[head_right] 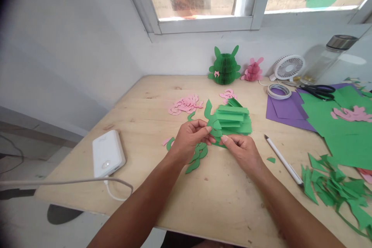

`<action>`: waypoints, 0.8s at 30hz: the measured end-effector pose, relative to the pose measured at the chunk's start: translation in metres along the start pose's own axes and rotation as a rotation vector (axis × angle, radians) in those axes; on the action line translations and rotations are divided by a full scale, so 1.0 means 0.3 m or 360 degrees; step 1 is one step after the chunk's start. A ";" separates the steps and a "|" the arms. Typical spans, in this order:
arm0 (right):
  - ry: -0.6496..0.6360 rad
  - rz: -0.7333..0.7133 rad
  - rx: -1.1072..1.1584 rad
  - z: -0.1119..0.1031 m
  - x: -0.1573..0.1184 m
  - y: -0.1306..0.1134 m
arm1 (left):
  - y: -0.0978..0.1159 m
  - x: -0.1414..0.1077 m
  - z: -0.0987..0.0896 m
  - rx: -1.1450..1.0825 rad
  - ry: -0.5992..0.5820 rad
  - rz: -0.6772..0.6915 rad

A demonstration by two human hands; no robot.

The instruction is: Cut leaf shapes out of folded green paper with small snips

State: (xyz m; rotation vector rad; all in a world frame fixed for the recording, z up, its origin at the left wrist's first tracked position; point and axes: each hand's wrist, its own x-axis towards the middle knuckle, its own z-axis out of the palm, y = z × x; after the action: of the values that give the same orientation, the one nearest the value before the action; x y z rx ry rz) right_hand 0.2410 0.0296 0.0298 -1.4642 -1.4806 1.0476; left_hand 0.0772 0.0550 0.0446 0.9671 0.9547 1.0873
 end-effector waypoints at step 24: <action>0.0033 -0.0038 -0.0034 0.005 0.001 0.006 | -0.010 -0.003 0.011 -0.0054 0.0042 -0.0010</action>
State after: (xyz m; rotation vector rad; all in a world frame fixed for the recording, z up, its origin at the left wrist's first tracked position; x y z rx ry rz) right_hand 0.2401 0.0298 0.0275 -1.4648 -1.4954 1.0018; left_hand 0.0808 0.0530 0.0427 0.9233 0.9572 1.1100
